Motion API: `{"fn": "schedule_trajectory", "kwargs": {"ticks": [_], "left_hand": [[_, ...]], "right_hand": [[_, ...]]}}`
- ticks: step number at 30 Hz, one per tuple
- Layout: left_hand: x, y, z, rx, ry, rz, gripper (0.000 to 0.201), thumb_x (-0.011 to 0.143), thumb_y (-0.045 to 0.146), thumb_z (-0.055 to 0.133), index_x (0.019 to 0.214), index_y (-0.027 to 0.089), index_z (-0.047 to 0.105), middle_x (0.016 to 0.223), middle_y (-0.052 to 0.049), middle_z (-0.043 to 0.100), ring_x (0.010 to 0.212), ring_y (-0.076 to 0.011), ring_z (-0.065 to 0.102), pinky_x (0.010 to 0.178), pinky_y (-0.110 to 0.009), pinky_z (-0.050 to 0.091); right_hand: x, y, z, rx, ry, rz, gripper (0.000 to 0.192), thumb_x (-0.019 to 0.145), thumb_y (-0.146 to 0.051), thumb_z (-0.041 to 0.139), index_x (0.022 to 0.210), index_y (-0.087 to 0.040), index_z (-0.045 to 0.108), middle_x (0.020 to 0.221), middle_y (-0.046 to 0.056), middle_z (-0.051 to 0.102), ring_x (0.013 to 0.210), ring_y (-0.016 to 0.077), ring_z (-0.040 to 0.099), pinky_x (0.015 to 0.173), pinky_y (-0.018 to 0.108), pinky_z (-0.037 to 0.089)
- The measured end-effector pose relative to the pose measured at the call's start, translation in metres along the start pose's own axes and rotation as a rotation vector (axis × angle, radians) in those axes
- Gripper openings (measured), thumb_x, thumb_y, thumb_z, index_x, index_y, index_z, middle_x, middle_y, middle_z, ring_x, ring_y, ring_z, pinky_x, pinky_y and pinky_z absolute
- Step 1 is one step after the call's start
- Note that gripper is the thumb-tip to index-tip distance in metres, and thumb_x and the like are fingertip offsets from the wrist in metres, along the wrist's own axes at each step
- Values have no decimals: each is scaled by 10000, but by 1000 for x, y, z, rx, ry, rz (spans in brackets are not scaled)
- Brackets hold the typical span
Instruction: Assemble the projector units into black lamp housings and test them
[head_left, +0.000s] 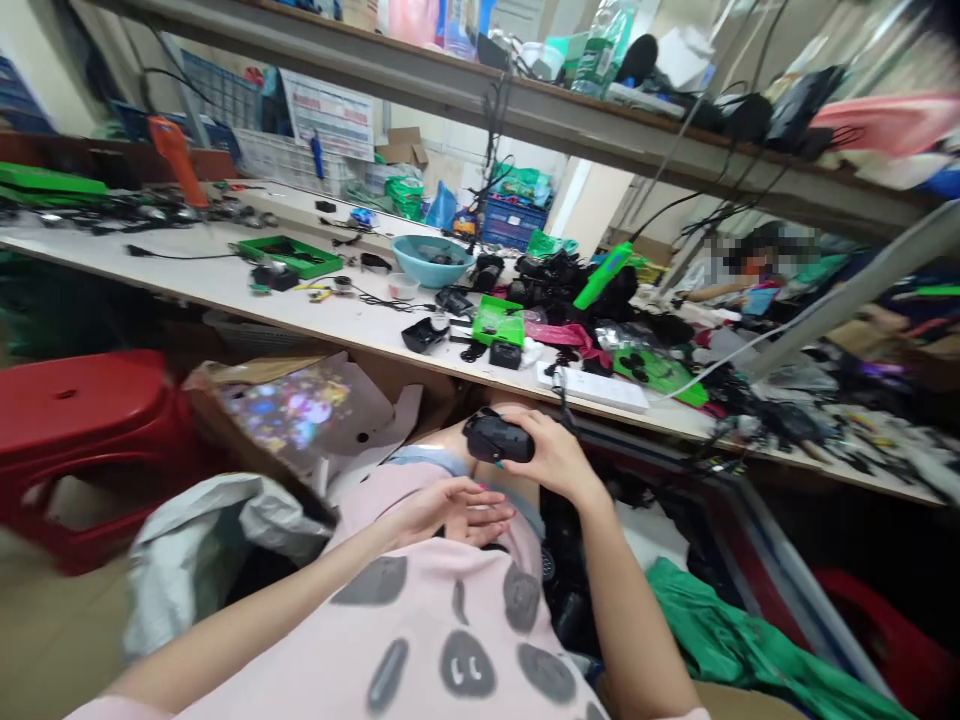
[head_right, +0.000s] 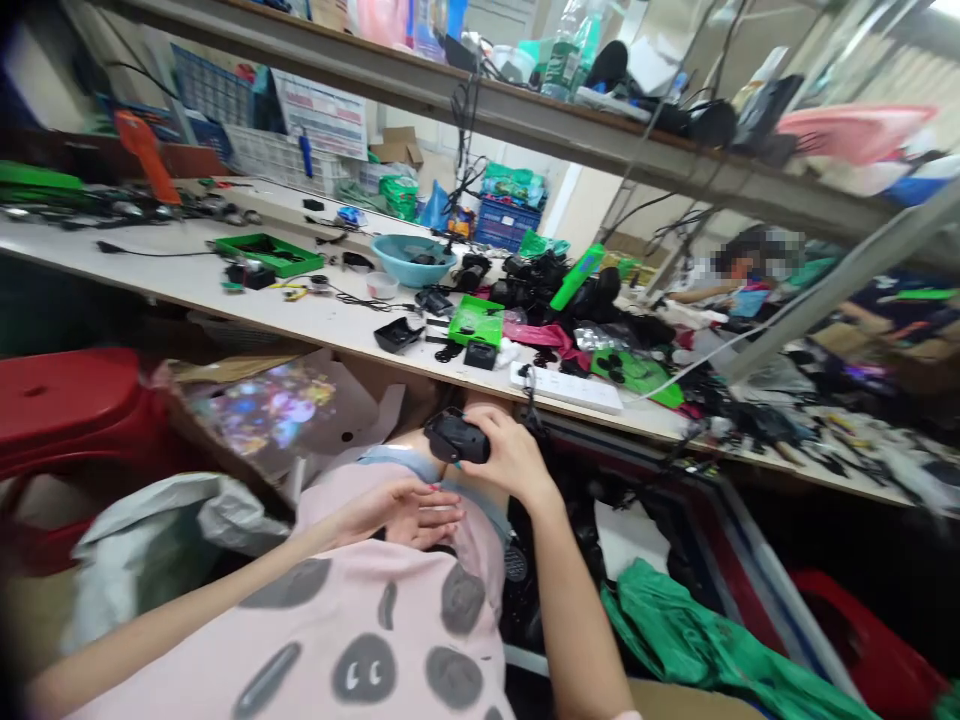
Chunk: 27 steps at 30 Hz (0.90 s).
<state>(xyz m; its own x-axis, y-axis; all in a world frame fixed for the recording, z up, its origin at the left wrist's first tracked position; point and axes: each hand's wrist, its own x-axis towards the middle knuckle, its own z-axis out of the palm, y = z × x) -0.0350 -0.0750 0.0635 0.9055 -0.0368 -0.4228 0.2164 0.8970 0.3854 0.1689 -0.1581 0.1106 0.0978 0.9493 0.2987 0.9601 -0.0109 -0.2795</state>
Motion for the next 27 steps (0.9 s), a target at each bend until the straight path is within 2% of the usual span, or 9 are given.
{"fn": "schedule_trajectory", "kwargs": {"ticks": [3,6,10,13,16,18,22,27], "left_hand": [[7,2,-7,-6,-17,-9,296,846,233,552,1048,75,700,1028,-109,780,950,-186,735,971,-262,507],[18,5,-16,8,-22,-39,316,826,252,526,1016,98,728,990,-88,787,961,-185,732,927,-245,525],[25,8,-21,64,65,-25,295,797,281,546,965,138,742,969,-94,777,1006,-219,721,911,-264,536],[19,8,-16,62,39,-36,251,820,235,564,985,130,721,987,-86,776,947,-186,730,926,-247,524],[7,5,-6,27,-12,-33,225,844,194,550,987,112,703,969,-80,781,933,-167,723,971,-243,488],[1,3,-2,11,-31,-19,227,856,185,529,966,88,701,951,-101,777,928,-179,712,1006,-268,462],[-3,0,-2,-27,-24,11,247,852,189,522,970,59,696,948,-130,763,937,-194,693,1055,-302,407],[-2,-1,-4,-47,-41,-2,232,810,184,579,976,54,676,929,-120,746,897,-193,689,1067,-303,371]], "right_hand": [[0,-5,-8,-52,-8,-20,574,738,-305,785,1272,-253,581,1306,8,622,1223,195,582,1012,296,484],[-2,-10,-13,-107,1,-12,529,806,-258,731,1303,-252,552,1334,-36,597,1246,152,556,1054,282,444],[-1,-9,-15,-116,2,-5,533,821,-264,740,1315,-216,548,1339,26,602,1238,193,567,1061,377,458],[1,-3,-13,-67,-18,-18,586,768,-358,793,1294,-216,577,1327,69,617,1218,231,584,1030,412,489],[1,-2,-10,0,-25,-23,628,716,-325,814,1295,-248,582,1326,48,620,1215,226,586,1025,360,489],[1,-2,-8,38,-18,-14,623,720,-283,798,1301,-267,575,1325,43,618,1201,241,596,1007,376,497],[1,0,-3,67,-28,0,603,740,-267,763,1308,-295,561,1312,49,613,1139,271,622,965,439,505],[3,-1,-4,43,-52,16,602,753,-283,751,1316,-311,539,1324,23,602,1177,263,600,991,433,491]]}}
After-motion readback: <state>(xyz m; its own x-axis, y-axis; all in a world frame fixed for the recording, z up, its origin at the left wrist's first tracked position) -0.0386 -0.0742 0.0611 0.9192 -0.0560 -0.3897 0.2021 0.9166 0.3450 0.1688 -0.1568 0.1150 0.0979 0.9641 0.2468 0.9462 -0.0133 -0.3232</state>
